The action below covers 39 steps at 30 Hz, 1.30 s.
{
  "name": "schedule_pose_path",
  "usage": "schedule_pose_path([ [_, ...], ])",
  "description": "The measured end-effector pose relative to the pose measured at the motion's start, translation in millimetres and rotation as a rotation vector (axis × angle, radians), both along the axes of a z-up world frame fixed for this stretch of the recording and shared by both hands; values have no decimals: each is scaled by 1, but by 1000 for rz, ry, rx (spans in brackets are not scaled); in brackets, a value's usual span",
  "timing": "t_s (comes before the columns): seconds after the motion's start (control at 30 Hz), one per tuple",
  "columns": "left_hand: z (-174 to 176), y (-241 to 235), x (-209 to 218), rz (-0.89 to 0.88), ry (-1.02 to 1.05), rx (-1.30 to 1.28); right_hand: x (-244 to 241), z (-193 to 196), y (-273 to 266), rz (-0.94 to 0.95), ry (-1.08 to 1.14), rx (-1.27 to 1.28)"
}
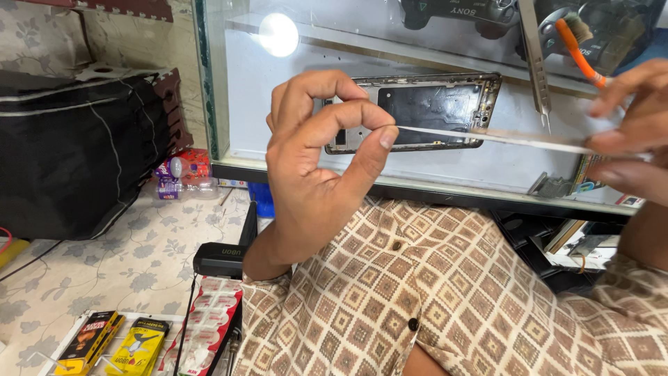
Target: The person applies a white adhesive strip along the edges of a disassembled mobile phone frame, pressing it into place with their fingers. They handle the phone frame and adhesive strip throughout the process.
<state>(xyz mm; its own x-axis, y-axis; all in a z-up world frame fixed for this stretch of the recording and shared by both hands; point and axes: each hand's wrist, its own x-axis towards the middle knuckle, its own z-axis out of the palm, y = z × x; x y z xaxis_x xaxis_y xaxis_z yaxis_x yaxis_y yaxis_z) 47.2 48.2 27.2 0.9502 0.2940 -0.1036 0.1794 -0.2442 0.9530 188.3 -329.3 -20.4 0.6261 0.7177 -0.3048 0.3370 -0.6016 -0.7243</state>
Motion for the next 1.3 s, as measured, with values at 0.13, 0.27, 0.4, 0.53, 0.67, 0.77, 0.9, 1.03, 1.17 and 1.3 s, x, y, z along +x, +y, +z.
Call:
schedule_pose_path([
  [0.13, 1, 8, 4, -8, 9, -128, -7, -10, -15, -21, -34, 109],
  [0.27, 0, 13, 7, -26, 7, -137, -5, 0, -3, 78, -74, 245],
  [0.4, -2, 18, 7, -46, -12, 23, 1, 34, 17, 404, -442, 162],
  [0.53, -9, 18, 6, -88, 23, 139, 0, 57, 38, 383, -339, -103],
  [0.67, -21, 6, 8, -69, 42, 258, 5, 61, 57, 529, -560, -257],
  [0.77, -30, -5, 10, -22, 40, 346, 10, 55, 73, 596, -655, -398],
  [0.9, -42, -11, 11, 10, 56, 391, 10, 57, 94, 516, -746, -359],
  [1.03, -47, -13, 12, 24, 45, 378, 0, 68, 118, 445, -862, -397],
  [1.17, -47, -13, 10, 33, 38, 345, 0, 90, 144, 575, -1016, -458],
  [1.3, -43, -10, 8, 24, 44, 269, 11, 99, 178, 727, -1065, -355],
])
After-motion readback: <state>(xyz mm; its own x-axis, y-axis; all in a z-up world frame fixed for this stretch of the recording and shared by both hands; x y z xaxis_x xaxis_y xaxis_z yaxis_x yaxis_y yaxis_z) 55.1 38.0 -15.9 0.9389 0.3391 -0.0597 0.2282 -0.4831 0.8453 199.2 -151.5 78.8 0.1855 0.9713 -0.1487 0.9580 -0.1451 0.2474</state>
